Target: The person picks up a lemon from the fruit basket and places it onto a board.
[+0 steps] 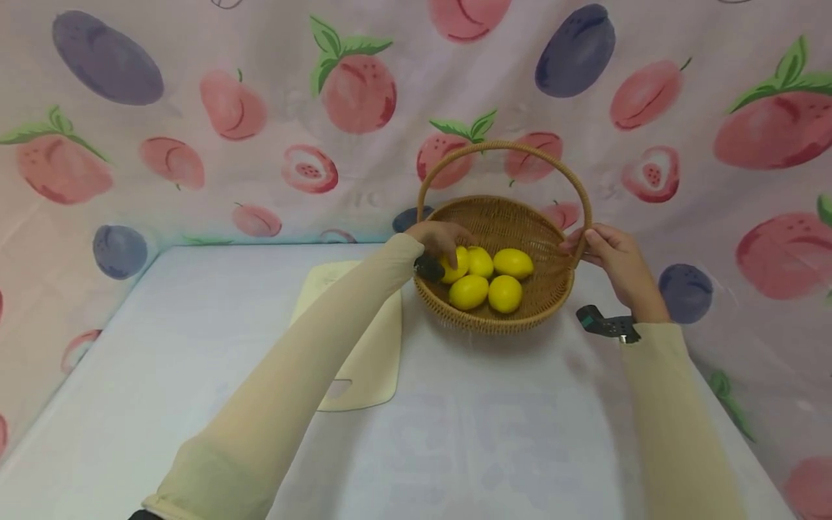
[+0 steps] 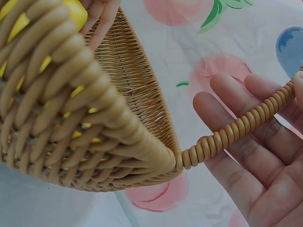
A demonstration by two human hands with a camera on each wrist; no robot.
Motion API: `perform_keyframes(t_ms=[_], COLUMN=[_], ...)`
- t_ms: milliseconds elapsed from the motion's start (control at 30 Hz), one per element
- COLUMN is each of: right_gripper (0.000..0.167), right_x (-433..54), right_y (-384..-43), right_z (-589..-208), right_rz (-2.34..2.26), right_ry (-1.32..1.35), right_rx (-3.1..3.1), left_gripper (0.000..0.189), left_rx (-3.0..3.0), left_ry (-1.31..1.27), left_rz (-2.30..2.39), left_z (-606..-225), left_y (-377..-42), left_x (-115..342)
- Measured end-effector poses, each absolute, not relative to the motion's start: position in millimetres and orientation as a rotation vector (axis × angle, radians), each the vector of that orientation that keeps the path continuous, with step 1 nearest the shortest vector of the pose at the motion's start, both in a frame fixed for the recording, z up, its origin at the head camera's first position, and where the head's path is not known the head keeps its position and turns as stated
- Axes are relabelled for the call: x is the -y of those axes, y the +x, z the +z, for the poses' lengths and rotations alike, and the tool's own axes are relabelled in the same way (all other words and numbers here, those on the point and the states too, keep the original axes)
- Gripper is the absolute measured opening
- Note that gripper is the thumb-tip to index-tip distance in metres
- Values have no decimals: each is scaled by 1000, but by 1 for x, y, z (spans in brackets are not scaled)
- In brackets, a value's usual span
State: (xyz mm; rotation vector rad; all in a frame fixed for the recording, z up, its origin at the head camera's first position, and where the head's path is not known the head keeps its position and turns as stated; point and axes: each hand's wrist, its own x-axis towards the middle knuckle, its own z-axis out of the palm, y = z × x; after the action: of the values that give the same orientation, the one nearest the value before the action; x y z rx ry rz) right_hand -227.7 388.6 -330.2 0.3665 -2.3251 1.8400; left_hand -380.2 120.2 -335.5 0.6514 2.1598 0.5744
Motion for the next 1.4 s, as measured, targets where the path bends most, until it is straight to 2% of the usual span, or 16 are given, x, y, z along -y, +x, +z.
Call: perform_keyframes(t_ms=[267, 467, 733, 1067, 1400], right_gripper=[31, 31, 28, 29, 29], right_x=[-390, -390, -390, -387, -387], right_y=[-227, -226, -225, -227, -226], right_z=[-329, -331, -332, -331, -330], right_rz=[1880, 1886, 1933, 1943, 1955], right_ry=[392, 391, 429, 429, 444], right_rx=[2296, 2290, 2247, 2244, 2237], left_gripper=[66, 55, 57, 64, 52], left_rx=[-2100, -2012, -1968, -1879, -1913], left_ry=[629, 770, 918, 861, 907], left_rz=[614, 391, 236, 182, 192], left_z=[-336, -337, -340, -344, -353], left_y=[-379, -376, -376, -370, -372], left_x=[-122, -123, -126, -134, -140])
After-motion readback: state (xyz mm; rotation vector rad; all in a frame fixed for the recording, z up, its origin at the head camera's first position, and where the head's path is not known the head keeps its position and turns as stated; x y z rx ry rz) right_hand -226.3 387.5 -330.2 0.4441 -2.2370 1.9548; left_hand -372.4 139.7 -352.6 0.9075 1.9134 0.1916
